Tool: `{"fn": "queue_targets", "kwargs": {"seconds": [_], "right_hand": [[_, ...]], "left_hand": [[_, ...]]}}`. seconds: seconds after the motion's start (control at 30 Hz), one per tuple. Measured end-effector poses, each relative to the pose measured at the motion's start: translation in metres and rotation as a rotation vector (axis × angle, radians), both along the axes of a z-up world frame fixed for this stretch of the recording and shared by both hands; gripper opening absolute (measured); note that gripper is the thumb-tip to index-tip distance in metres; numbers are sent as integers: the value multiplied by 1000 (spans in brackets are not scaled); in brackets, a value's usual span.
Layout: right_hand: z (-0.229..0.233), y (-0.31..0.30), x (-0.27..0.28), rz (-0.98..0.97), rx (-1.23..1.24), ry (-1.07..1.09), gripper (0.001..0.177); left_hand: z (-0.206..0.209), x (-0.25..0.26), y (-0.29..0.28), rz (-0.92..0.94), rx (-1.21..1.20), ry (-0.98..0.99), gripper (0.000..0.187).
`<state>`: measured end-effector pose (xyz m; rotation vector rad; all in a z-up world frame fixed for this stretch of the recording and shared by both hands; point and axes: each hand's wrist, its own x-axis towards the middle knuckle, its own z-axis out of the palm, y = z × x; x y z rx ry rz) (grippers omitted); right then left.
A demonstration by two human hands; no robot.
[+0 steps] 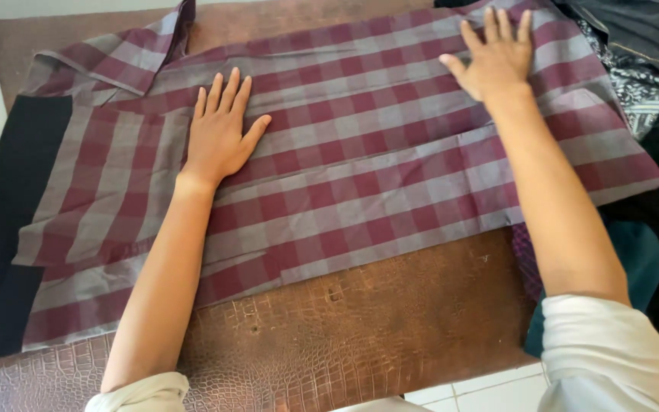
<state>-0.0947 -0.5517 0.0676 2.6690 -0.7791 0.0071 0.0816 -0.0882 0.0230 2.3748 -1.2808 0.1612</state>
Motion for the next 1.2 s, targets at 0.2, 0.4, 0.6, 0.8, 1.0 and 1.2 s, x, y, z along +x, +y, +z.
{"fn": "queue_targets", "kwargs": {"seconds": [0.2,0.4,0.6,0.8,1.0,1.2], "right_hand": [[-1,-61,0,-118,-61,2,76],[32,94,29,360,-202,-270,57],[-12,203,81,463,390,31,73],[-25,92,69,447,61,-179,76],[4,-16,23,129,38,12,81],[0,-93,6,-48,-171,-31,73]], "left_hand": [[-6,2,0,5,-16,-37,72],[-8,4,-3,7,-14,-59,73],[-16,7,-2,11,-27,-86,73],[-19,11,-3,23,-34,-68,74],[-10,6,1,13,-13,-26,73],[-11,6,1,9,-11,-41,73]]}}
